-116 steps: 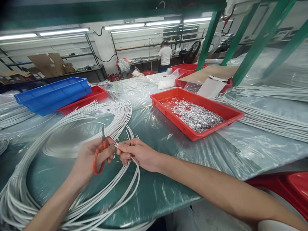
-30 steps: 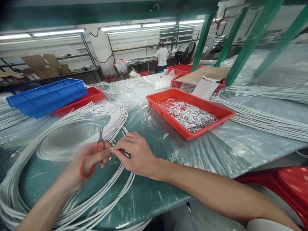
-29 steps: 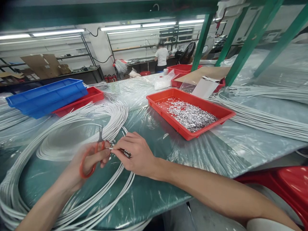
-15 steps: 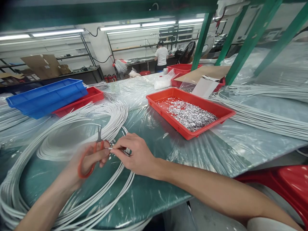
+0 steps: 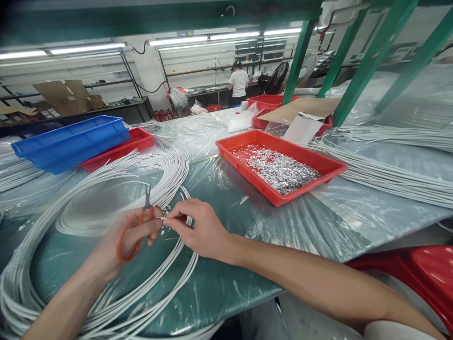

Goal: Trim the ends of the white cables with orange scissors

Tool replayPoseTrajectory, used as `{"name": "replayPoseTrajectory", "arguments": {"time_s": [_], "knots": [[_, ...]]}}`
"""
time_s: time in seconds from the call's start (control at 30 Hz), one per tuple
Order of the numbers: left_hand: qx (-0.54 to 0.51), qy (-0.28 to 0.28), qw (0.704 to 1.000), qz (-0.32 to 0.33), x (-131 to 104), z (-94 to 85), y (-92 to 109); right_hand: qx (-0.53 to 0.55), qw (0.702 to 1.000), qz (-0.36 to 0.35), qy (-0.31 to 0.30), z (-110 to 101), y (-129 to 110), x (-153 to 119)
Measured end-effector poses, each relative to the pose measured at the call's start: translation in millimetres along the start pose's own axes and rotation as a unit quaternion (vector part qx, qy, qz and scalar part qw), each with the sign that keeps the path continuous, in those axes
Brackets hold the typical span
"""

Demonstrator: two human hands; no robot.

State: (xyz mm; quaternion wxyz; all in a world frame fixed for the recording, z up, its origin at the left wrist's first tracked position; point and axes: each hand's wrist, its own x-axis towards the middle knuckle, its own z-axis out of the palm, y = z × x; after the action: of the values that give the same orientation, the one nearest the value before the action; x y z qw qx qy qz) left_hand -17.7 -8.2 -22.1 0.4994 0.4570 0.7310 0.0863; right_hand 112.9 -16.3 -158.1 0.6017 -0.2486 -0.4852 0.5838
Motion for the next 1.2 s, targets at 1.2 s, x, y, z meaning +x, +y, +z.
{"name": "replayPoseTrajectory", "arguments": {"time_s": [1.2], "knots": [[0.328, 0.212, 0.918, 0.067, 9, -42.1, -11, 0.194, 0.961, 0.173, 0.096, -55, -98, -36]]}}
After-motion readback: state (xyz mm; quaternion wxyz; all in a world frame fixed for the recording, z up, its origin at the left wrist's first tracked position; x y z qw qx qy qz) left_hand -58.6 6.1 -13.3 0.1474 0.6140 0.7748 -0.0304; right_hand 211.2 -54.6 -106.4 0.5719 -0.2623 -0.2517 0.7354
